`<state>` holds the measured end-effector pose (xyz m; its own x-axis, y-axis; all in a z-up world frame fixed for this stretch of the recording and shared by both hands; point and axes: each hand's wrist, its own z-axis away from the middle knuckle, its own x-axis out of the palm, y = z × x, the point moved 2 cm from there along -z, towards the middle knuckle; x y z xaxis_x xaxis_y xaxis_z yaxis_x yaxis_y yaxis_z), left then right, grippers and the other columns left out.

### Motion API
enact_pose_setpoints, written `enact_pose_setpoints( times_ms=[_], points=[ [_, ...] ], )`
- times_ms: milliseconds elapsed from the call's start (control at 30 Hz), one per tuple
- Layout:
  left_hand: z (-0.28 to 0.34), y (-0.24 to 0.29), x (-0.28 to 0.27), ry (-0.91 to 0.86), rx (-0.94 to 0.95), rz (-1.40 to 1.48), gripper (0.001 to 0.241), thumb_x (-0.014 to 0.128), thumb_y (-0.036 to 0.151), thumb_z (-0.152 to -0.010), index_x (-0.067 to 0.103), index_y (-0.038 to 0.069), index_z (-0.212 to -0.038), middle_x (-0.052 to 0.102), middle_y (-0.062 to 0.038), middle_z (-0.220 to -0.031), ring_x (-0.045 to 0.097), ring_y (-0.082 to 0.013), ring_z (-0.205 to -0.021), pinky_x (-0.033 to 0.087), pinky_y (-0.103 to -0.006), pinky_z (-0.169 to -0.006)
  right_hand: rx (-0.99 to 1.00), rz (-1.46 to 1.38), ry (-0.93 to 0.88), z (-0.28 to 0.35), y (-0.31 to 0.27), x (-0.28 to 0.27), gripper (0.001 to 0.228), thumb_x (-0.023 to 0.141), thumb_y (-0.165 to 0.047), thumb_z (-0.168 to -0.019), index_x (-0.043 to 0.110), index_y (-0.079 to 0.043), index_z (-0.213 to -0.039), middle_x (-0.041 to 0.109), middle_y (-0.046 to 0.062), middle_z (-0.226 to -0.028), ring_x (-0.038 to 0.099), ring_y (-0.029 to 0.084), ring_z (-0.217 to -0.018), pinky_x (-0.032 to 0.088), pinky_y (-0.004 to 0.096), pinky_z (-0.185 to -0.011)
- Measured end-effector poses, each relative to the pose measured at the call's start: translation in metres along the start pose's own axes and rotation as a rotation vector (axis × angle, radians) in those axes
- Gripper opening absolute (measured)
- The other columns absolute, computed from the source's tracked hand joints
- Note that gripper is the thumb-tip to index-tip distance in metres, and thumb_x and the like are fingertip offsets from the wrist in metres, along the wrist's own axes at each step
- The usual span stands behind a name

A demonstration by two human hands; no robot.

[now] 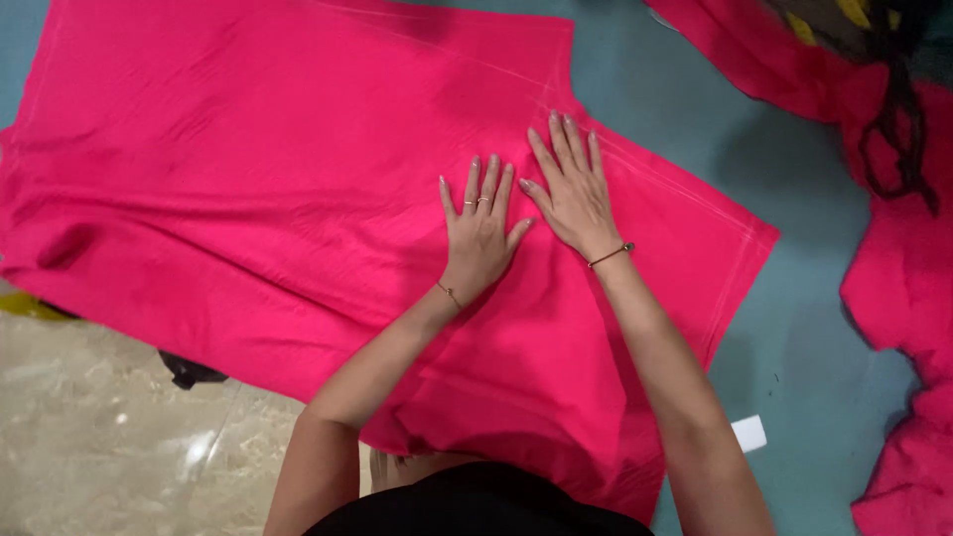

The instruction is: The recorder is shown cutting a piece of pink fabric into a specific shape using a pair of scissors.

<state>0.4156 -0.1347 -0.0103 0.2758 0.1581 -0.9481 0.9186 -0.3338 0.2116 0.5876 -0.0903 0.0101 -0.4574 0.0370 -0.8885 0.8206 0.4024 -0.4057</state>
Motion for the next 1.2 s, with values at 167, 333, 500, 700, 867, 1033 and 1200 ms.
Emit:
enact_pose_setpoints(
  times_ms=[167,333,500,700,867,1033,1200],
  points=[
    [0.013,-0.012,-0.008,-0.004,-0.082,-0.031,0.088,0.055,0.064,-0.097,0.031,0.011,-0.163,0.026,-0.01,-0.17,0.015,-0.0321,-0.158,0.005,-0.0755,-0.12,-0.014,0.08,-0.022,-0.003,-0.005,0.003,0.073,0.054,-0.052,-0.106,0.033,-0.015,-0.166,0.019,0.017,-0.173,0.015,0.033,-0.161,0.008,0.058,-0.129],
    [0.029,-0.034,-0.032,0.037,-0.239,-0.089,0.089,0.057,0.068,-0.094,0.036,0.013,-0.16,0.026,-0.014,-0.168,0.015,-0.0401,-0.156,0.008,-0.0839,-0.113,0.002,0.084,-0.025,-0.001,-0.004,0.004,0.074,0.051,-0.056,-0.106,0.034,-0.016,-0.166,0.018,0.018,-0.173,0.015,0.036,-0.16,0.008,0.06,-0.128],
    [0.042,-0.06,-0.046,-0.019,-0.338,-0.132,0.088,0.058,0.068,-0.095,0.039,0.012,-0.16,0.029,-0.016,-0.167,0.018,-0.0428,-0.154,0.011,-0.0852,-0.107,-0.002,0.109,-0.017,-0.002,-0.005,0.002,0.07,0.051,-0.057,-0.107,0.04,-0.019,-0.164,0.019,0.019,-0.173,0.016,0.04,-0.159,0.008,0.061,-0.128],
    [0.024,-0.072,-0.036,0.044,-0.212,-0.173,0.085,0.054,0.066,-0.101,0.037,0.009,-0.162,0.026,-0.017,-0.17,0.016,-0.0411,-0.157,0.008,-0.0802,-0.117,0.002,0.131,0.01,-0.001,-0.005,0.003,0.069,0.054,-0.055,-0.106,0.042,-0.02,-0.163,0.021,0.019,-0.172,0.018,0.041,-0.158,0.01,0.062,-0.127],
    [-0.017,-0.072,-0.017,-0.03,-0.211,-0.062,0.086,0.052,0.064,-0.101,0.031,0.008,-0.163,0.02,-0.017,-0.17,0.008,-0.04,-0.156,0.0,-0.078,-0.116,0.021,0.124,0.033,0.0,-0.006,0.004,0.069,0.055,-0.055,-0.105,0.042,-0.019,-0.163,0.024,0.019,-0.171,0.02,0.04,-0.158,0.011,0.062,-0.127],
    [-0.041,-0.065,-0.008,-0.025,-0.135,0.02,0.083,0.052,0.063,-0.101,0.032,0.009,-0.161,0.018,-0.019,-0.17,0.005,-0.0429,-0.156,-0.002,-0.075,-0.118,0.045,0.093,0.043,0.0,-0.007,0.003,0.07,0.054,-0.056,-0.105,0.042,-0.018,-0.162,0.024,0.019,-0.17,0.02,0.039,-0.158,0.012,0.061,-0.127],
    [-0.064,-0.061,-0.001,-0.013,0.03,0.013,0.08,0.051,0.061,-0.104,0.036,0.008,-0.162,0.023,-0.015,-0.171,0.011,-0.0371,-0.159,-0.002,-0.0736,-0.121,0.043,0.097,0.047,0.0,-0.006,0.004,0.069,0.054,-0.056,-0.105,0.042,-0.019,-0.163,0.024,0.018,-0.171,0.02,0.039,-0.158,0.011,0.061,-0.128]
  ],
)
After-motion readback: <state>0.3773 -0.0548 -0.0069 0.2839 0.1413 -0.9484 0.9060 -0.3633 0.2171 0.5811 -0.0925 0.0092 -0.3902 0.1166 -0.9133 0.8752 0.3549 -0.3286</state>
